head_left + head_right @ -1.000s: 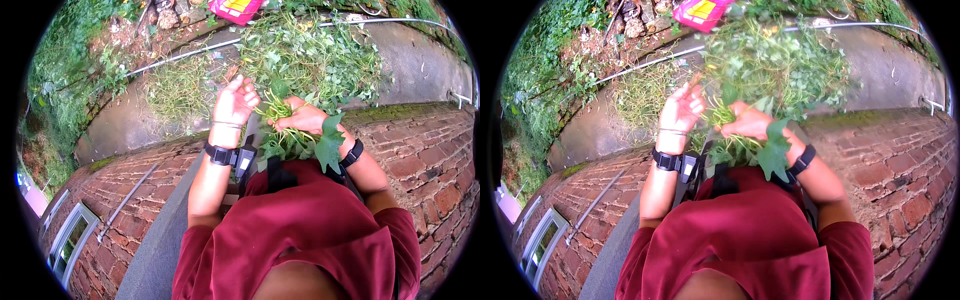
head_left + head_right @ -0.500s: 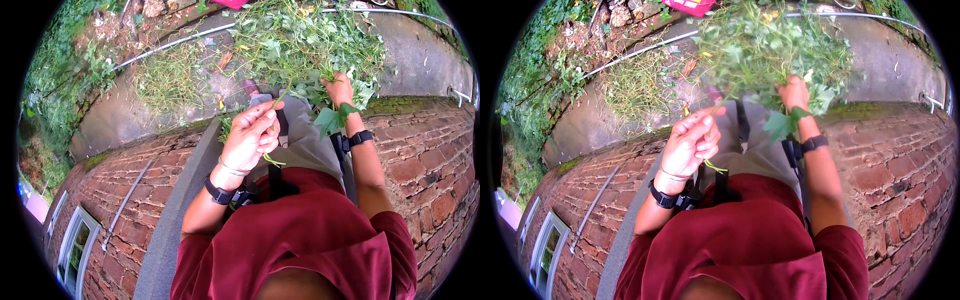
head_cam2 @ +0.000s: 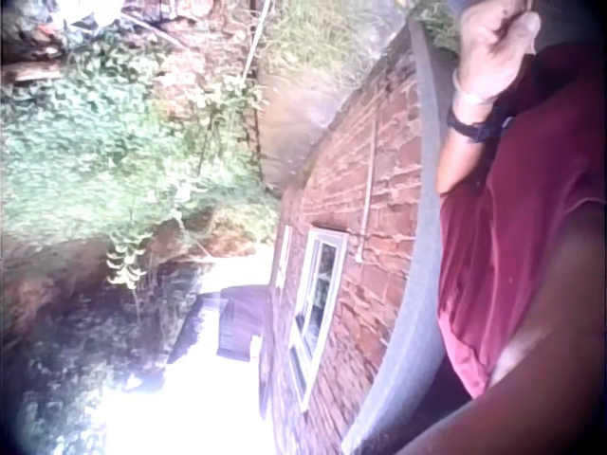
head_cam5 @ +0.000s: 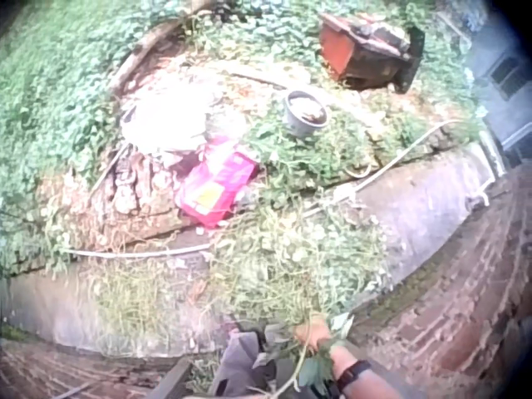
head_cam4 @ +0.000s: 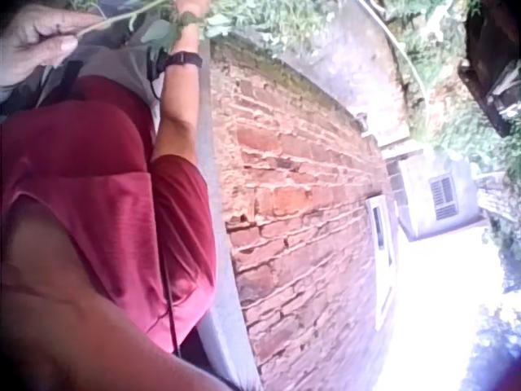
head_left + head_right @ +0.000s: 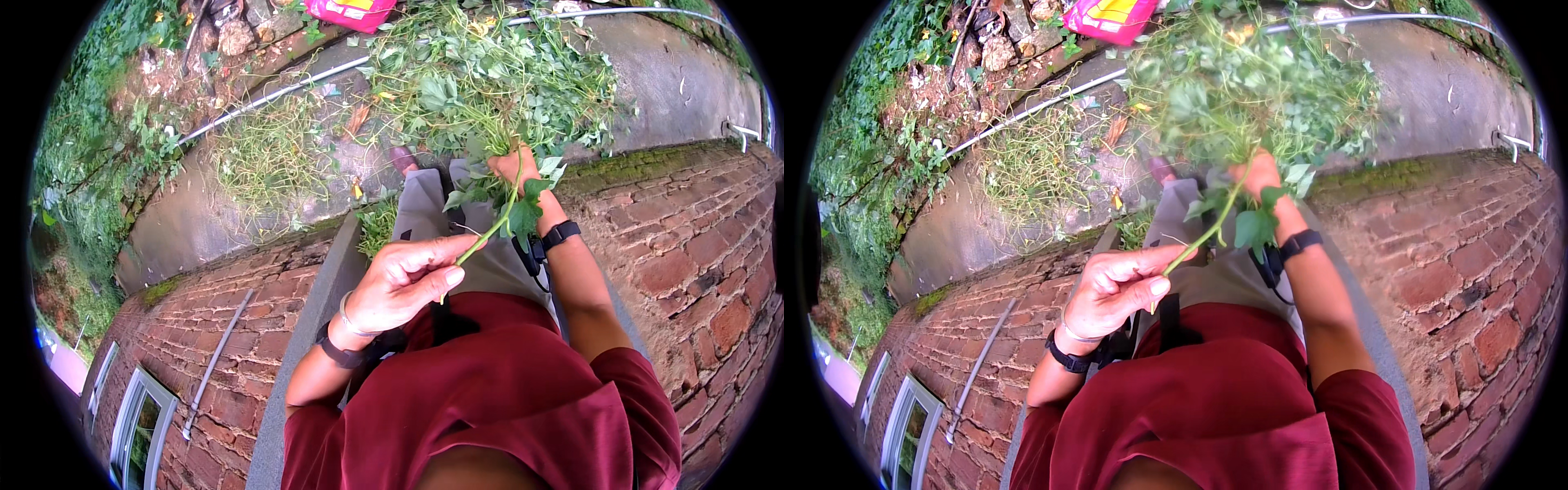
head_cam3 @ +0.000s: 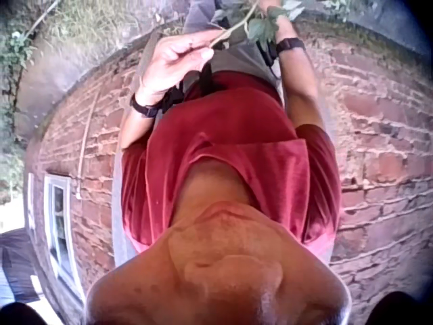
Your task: The person strips leaves from various plant stems by hand and places the gathered leaves onto a pile on their lap.
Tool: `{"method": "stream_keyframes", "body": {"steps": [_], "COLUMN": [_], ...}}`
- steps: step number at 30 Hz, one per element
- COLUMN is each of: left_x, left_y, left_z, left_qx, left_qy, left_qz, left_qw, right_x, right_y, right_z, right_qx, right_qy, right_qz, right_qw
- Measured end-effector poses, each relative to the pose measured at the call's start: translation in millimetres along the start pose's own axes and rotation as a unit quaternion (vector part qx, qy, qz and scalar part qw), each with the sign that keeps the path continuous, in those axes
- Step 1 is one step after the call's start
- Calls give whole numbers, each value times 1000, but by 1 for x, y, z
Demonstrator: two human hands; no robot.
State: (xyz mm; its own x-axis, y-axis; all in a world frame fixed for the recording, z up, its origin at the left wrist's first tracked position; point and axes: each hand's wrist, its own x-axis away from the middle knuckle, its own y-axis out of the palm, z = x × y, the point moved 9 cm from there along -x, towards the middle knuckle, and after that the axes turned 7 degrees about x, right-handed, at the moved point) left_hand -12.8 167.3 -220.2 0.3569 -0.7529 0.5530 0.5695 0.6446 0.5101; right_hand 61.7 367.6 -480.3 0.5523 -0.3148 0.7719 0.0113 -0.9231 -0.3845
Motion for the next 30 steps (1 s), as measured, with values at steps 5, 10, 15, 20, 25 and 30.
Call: {"method": "stream_keyframes", "body": {"steps": [5,10,15,20,25,30], "left_x": [6,8,-17,-60,-110,-105], "left_y": [10,-26,-81,-38,-27,-80], "left_z": [-21,-71,-33,72,49,25], "left_qx": [-339,-448,-493,-643,-628,-696], "left_qy": [49,-1,36,310,356,200], "left_qz": [-165,-198,25,107,-18,6], "left_qw": [925,872,869,692,692,689], "right_x": [13,41,76,122,167,136], "right_y": [-28,-44,-41,-21,-20,-47], "right_z": [-21,-81,-124,-165,-190,-112], "right_qx": [-293,-336,-229,-102,44,127], "right_qy": [-133,-129,-283,-350,-422,-228], "right_qz": [-29,-45,-140,-195,-204,-151], "right_qw": [946,932,921,910,882,953]}}
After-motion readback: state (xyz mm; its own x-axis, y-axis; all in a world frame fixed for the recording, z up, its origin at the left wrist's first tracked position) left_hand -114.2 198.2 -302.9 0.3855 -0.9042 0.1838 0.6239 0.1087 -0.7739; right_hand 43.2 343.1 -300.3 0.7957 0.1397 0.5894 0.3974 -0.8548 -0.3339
